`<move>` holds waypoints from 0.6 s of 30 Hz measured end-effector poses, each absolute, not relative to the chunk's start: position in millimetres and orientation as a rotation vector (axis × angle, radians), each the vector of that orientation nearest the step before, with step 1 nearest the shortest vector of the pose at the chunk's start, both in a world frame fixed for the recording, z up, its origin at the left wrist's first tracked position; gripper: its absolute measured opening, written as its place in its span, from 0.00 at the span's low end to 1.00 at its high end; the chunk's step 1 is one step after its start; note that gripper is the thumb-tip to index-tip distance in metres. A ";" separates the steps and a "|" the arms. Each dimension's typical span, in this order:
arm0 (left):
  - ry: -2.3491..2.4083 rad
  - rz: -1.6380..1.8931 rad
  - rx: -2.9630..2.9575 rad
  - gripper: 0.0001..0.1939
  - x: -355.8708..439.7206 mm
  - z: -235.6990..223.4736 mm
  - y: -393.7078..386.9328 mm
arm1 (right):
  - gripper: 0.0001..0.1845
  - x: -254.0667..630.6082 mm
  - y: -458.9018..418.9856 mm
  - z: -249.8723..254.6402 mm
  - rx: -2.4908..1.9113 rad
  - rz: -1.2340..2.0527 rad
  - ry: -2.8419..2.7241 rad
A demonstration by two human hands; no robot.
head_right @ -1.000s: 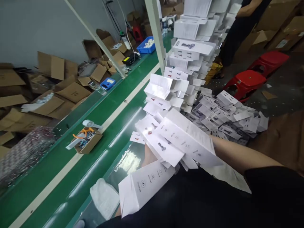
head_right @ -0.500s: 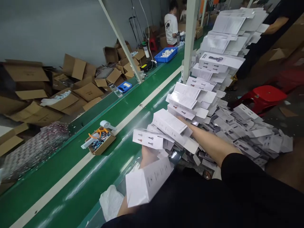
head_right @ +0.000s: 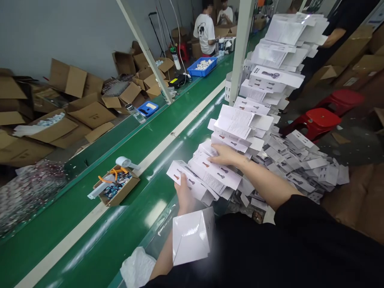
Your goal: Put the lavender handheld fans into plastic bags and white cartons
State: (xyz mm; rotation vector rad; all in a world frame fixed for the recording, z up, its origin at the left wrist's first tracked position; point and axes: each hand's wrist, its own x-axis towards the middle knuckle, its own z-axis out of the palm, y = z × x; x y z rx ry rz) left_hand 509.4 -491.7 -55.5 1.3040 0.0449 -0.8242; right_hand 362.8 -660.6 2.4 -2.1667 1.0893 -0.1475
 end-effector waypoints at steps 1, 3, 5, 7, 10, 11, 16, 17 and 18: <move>0.040 -0.837 1.272 0.24 509.2 -53.7 -489.8 | 0.39 371.0 -664.2 2.4 -2.190 -0.152 1.125; 0.075 -0.869 1.262 0.25 509.9 -51.7 -483.4 | 0.36 378.3 -670.5 9.6 -2.188 -0.143 1.181; 0.155 -0.893 1.315 0.24 511.7 -52.1 -474.9 | 0.35 370.4 -667.6 25.6 -2.150 -0.138 1.156; 0.207 -0.898 1.379 0.21 513.3 -54.4 -467.0 | 0.40 350.1 -650.0 42.6 -2.183 -0.120 0.993; 0.207 -0.911 1.421 0.14 512.6 -57.3 -460.4 | 0.57 315.4 -606.5 47.2 -2.419 0.101 0.728; 0.206 -0.923 1.417 0.13 511.5 -57.2 -459.7 | 0.58 307.4 -593.3 41.0 -2.507 0.216 0.696; 0.225 -1.010 1.375 0.13 505.8 -53.0 -457.4 | 0.44 303.9 -585.8 -3.6 -2.860 0.419 0.681; 0.242 -1.014 1.379 0.13 505.4 -52.9 -456.1 | 0.40 306.3 -592.7 -6.0 -2.875 0.386 0.717; 0.261 -1.015 1.384 0.13 505.2 -53.4 -454.6 | 0.37 308.3 -598.6 -4.5 -2.872 0.341 0.764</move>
